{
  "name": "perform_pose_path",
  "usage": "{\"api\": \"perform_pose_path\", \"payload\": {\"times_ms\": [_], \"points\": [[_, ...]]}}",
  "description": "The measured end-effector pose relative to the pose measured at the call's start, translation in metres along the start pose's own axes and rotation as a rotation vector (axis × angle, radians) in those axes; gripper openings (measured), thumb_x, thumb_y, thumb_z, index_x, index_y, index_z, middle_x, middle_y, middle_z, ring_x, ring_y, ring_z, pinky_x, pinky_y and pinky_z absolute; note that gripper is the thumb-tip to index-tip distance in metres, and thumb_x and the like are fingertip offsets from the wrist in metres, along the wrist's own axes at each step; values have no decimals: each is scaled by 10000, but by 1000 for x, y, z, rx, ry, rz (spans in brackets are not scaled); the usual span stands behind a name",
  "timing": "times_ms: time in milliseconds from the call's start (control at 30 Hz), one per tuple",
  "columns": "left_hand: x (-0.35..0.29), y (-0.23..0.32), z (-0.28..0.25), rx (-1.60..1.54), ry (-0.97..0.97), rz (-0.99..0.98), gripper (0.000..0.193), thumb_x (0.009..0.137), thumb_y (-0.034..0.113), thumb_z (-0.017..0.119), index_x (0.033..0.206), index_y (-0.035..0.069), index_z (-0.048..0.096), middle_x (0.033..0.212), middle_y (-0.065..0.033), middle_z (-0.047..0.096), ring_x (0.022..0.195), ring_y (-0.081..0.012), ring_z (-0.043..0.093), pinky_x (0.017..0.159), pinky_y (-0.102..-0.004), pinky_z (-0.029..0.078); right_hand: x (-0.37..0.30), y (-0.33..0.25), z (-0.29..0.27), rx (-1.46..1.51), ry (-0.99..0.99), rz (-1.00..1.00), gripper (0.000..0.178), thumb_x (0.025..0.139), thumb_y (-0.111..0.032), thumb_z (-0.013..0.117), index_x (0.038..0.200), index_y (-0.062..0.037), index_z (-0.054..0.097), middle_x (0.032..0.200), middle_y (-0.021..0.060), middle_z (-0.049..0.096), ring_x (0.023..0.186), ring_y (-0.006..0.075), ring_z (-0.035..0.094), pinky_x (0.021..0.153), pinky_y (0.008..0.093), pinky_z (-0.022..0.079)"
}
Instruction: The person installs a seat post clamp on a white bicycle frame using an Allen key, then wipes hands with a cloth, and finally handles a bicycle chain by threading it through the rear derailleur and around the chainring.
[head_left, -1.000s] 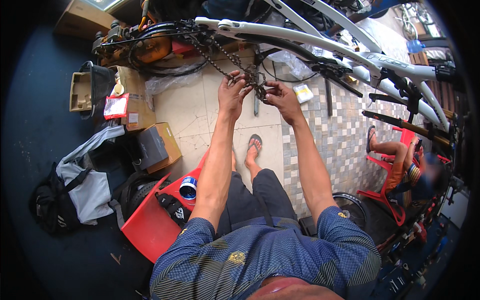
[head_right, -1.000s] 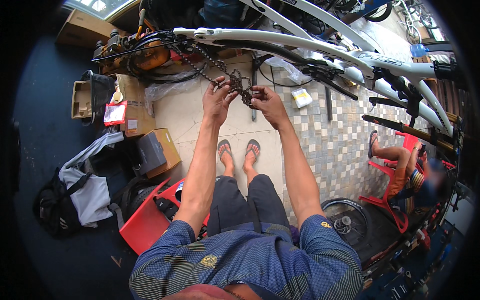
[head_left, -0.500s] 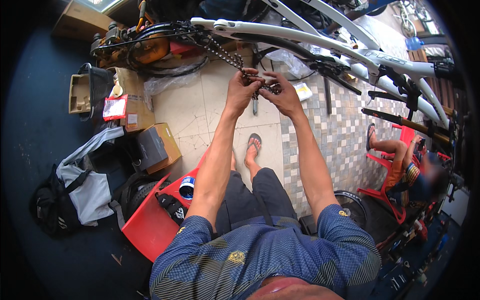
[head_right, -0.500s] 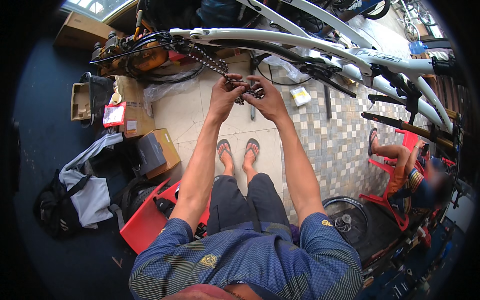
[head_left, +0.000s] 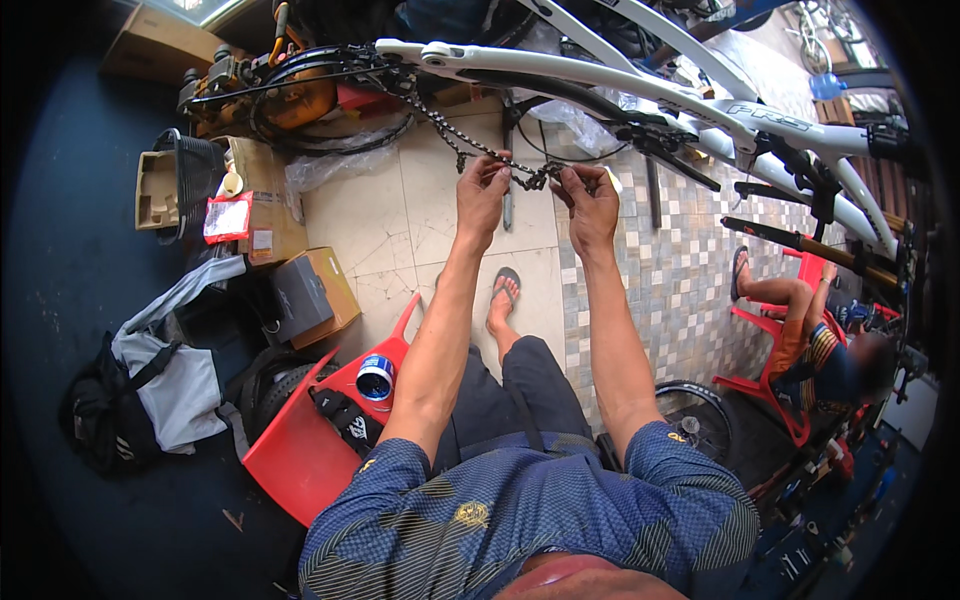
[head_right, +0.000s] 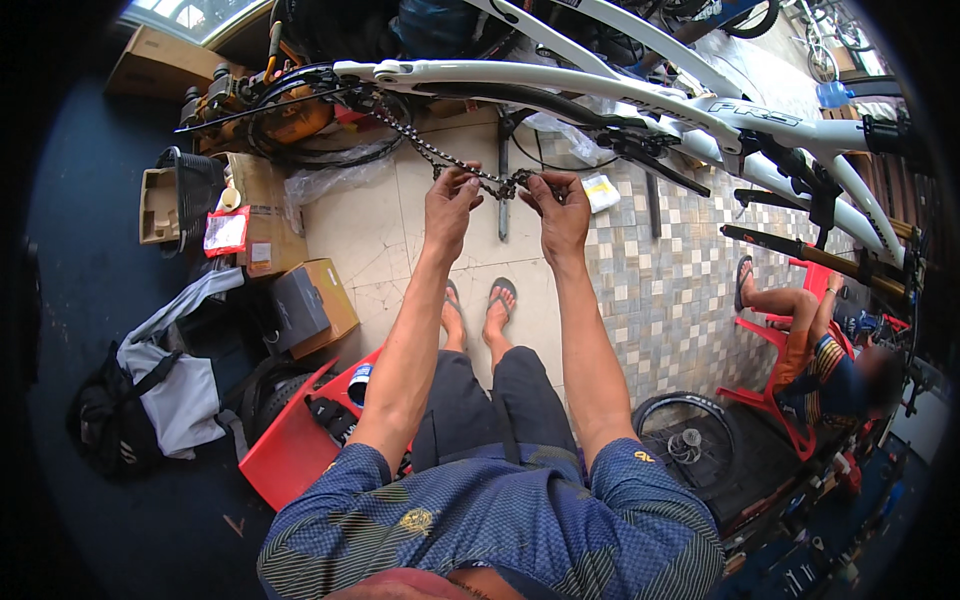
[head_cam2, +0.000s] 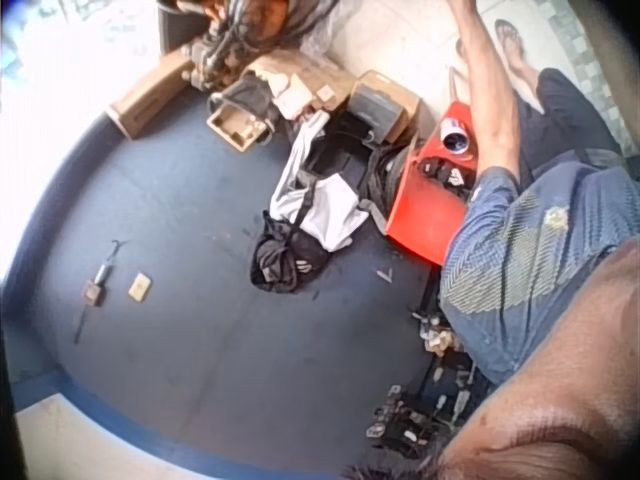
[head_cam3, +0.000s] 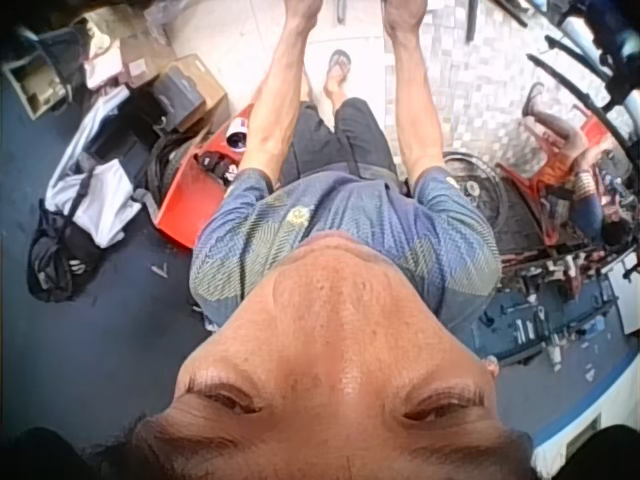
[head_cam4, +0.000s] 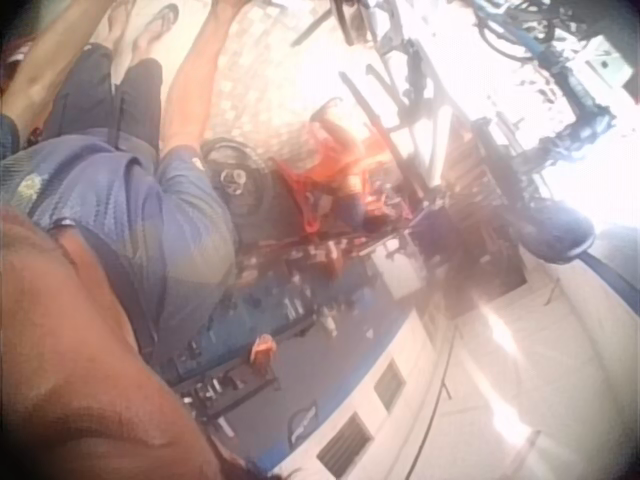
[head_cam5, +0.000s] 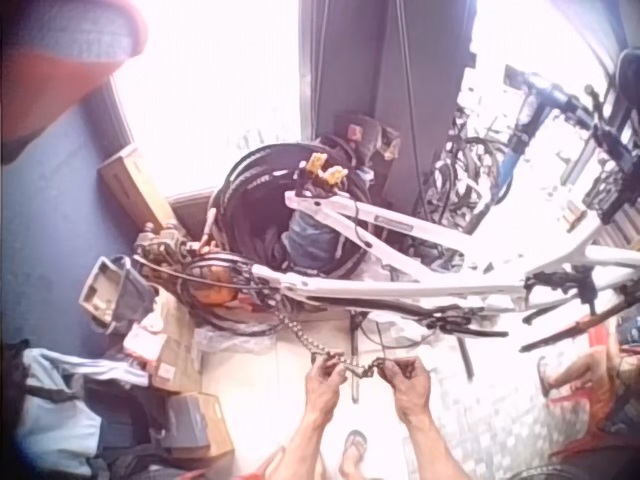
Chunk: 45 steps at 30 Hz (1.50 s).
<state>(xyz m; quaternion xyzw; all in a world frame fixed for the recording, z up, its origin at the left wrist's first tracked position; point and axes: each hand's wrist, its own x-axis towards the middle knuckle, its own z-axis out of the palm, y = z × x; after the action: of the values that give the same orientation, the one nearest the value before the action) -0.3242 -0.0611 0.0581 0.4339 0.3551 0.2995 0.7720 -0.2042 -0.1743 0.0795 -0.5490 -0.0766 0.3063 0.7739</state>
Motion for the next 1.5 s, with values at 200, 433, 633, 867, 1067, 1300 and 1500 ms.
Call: {"api": "perform_pose_path", "payload": {"times_ms": [200, 433, 633, 867, 1067, 1300, 1500], "points": [[-10, -11, -11, 186, -125, -73, 273, 992, 97, 590, 1261, 93, 636, 1027, -40, 725, 937, -88, 665, 749, -239, 498, 16, -25, 24, -503, -133, -77, 414, 873, -164, 798, 1183, -4, 577, 907, 81, 708, 781, 120, 674, 582, 246, 531], [-27, -15, -13, 117, -122, -188, 417, 995, 159, 616, 1389, 64, 520, 922, -64, 762, 829, -117, 713, 654, -240, 486, 59, -4, 55, -704, -465, 50, 350, 897, -268, 778, 1081, -1, 646, 816, 75, 718, 722, 118, 670, 622, 262, 517], [-38, -16, -19, 28, -78, -110, 663, 1036, 116, 504, 1598, 162, 156, 894, -110, 750, 758, -173, 729, 624, -263, 539, 63, -5, 59, -802, -717, 234, 334, 955, -282, 709, 1108, 13, 673, 835, 48, 711, 752, 94, 639, 678, 255, 515], [-42, -21, -21, -7, -123, -91, 706, 1064, 98, 431, 1614, 298, 36, 929, -134, 731, 773, -215, 737, 651, -299, 591, 61, -15, 56, -842, -789, 411, 433, 961, -308, 701, 1260, -7, 617, 930, 52, 720, 789, 101, 627, 698, 272, 510], [-38, -23, -21, 235, -68, 81, 626, 1078, 138, 423, 1612, 282, 130, 909, -111, 705, 713, -169, 706, 618, -285, 588, 50, -12, 36, -682, -984, 411, 393, 932, -121, 693, 1300, -39, 584, 1063, 44, 704, 919, 107, 634, 789, 284, 515], [-26, -10, -15, 262, 69, -175, 381, 1009, 321, 618, 1306, 107, 514, 939, -118, 724, 780, -122, 678, 575, -276, 521, 43, 5, 14, -705, -848, 217, 360, 900, -34, 645, 1254, 12, 603, 1063, 80, 705, 956, 137, 642, 841, 301, 526], [-28, -26, -29, 241, 120, -83, 335, 980, 293, 674, 1248, 114, 580, 882, -38, 715, 876, -107, 658, 735, -275, 517, 31, -14, 16, -657, -818, 323, 349, 943, -18, 600, 1286, 44, 596, 1087, 51, 683, 974, 117, 617, 867, 283, 510]]}}
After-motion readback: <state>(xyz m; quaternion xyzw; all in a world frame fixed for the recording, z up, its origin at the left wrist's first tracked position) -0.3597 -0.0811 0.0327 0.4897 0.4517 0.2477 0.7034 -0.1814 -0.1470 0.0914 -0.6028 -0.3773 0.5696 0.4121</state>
